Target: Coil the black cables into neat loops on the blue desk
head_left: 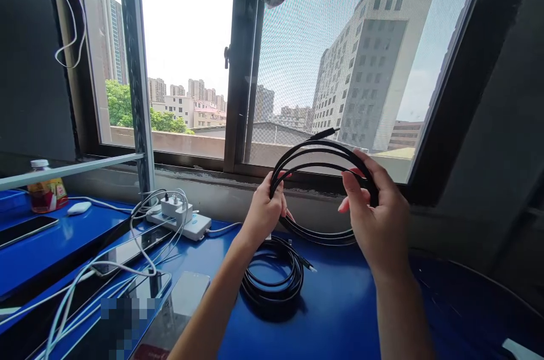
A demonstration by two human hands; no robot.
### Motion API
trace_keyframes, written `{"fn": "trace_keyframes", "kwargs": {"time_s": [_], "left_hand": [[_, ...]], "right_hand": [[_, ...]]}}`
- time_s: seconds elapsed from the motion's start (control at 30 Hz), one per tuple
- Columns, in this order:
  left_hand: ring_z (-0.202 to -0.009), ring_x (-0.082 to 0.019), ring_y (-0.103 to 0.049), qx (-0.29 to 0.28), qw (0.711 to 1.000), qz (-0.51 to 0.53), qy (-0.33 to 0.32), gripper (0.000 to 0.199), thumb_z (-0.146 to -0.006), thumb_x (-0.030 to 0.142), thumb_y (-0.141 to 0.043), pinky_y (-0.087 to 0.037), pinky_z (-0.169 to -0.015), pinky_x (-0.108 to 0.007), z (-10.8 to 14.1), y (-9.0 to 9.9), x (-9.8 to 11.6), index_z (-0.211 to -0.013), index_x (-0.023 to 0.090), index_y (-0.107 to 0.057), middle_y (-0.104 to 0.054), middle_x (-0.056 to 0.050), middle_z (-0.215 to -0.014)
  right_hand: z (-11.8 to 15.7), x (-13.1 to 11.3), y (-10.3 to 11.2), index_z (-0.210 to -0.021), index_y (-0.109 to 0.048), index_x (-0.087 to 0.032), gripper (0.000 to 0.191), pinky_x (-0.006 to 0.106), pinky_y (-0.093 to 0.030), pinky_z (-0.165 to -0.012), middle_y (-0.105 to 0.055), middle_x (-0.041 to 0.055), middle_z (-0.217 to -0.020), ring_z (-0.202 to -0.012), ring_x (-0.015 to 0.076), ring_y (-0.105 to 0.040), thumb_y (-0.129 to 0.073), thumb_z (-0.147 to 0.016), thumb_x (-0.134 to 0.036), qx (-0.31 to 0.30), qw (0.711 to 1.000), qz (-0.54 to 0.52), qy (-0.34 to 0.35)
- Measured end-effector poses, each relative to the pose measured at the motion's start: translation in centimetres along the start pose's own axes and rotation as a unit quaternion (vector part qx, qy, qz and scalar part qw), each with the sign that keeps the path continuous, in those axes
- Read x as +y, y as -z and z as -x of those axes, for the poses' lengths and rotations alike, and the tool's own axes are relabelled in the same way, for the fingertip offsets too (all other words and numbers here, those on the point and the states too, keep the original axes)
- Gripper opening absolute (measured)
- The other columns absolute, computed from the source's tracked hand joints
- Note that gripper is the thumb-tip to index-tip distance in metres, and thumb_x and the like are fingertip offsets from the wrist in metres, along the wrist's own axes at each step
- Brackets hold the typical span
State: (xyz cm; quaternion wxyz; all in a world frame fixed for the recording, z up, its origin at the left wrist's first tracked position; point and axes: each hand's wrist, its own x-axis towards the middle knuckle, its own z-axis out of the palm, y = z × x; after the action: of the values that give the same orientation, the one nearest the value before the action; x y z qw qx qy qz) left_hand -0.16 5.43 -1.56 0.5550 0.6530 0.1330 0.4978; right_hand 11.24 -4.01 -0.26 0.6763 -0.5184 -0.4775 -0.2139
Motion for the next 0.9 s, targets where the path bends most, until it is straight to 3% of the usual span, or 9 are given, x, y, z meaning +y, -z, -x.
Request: {"fn": "trace_keyframes", "kwargs": {"time_s": [0.13, 0.37, 0.6, 0.73, 0.9], "left_hand": [[-0.032, -0.007, -0.038, -0.004, 1.0, -0.009, 0.002, 0.029, -0.084, 0.031, -0.05, -0.051, -0.047, -0.024, 0.2, 0.0, 0.1, -0.106, 0.013, -0.055, -0.035, 0.014, -0.038], [-0.034, -0.011, -0.049, -0.047, 0.997, -0.051, 0.022, 0.03, -0.088, 0.03, -0.045, -0.048, -0.042, -0.023, 0.3, 0.8, 0.5, -0.108, 0.012, -0.056, -0.034, 0.013, -0.037], [-0.043, -0.013, -0.06, -0.077, 0.996, -0.01, 0.049, 0.027, -0.085, 0.036, -0.052, -0.045, -0.045, -0.019, 0.2, 1.4, 0.4, -0.102, 0.014, -0.054, -0.042, 0.011, -0.037], [-0.035, -0.009, -0.051, -0.083, 0.994, 0.001, 0.064, 0.038, -0.075, 0.046, -0.065, -0.033, -0.036, -0.016, 0.1, 1.2, 0.3, -0.096, 0.017, -0.053, -0.043, 0.011, -0.037], [-0.031, -0.006, -0.043, -0.088, 0.993, 0.014, 0.079, 0.051, -0.071, 0.06, -0.064, -0.023, -0.032, -0.014, 0.2, 1.0, 0.2, -0.099, 0.019, -0.051, -0.048, 0.01, -0.042]], "right_hand": [[0.0, 0.4, 0.0, -0.115, -0.064, -0.018, 0.045, 0.025, -0.048, -0.044, -0.068, 0.0098, -0.101, -0.043, 0.0086, -0.053, -0.057, -0.084, -0.05, 0.022, 0.998, 0.036, 0.043], [0.0, 1.1, -0.1, -0.114, -0.066, -0.019, 0.046, 0.027, -0.05, -0.052, -0.065, 0.0078, -0.092, -0.056, 0.0138, -0.06, -0.051, -0.088, -0.054, 0.006, 0.991, 0.096, 0.092], [0.2, 2.1, -0.9, -0.097, -0.07, -0.018, 0.053, 0.028, -0.046, -0.052, -0.068, 0.0067, -0.082, -0.041, 0.0108, -0.051, -0.047, -0.084, -0.065, 0.006, 0.995, 0.088, 0.048], [0.3, 3.1, -1.4, -0.091, -0.07, -0.017, 0.065, 0.027, -0.044, -0.052, -0.064, 0.005, -0.065, -0.041, 0.0132, -0.052, -0.041, -0.08, -0.075, -0.019, 0.995, 0.095, 0.004], [0.3, 3.5, -1.7, -0.091, -0.071, -0.018, 0.07, 0.028, -0.043, -0.052, -0.064, 0.0045, -0.064, -0.042, 0.0134, -0.051, -0.037, -0.079, -0.078, -0.016, 0.995, 0.095, -0.002]]}}
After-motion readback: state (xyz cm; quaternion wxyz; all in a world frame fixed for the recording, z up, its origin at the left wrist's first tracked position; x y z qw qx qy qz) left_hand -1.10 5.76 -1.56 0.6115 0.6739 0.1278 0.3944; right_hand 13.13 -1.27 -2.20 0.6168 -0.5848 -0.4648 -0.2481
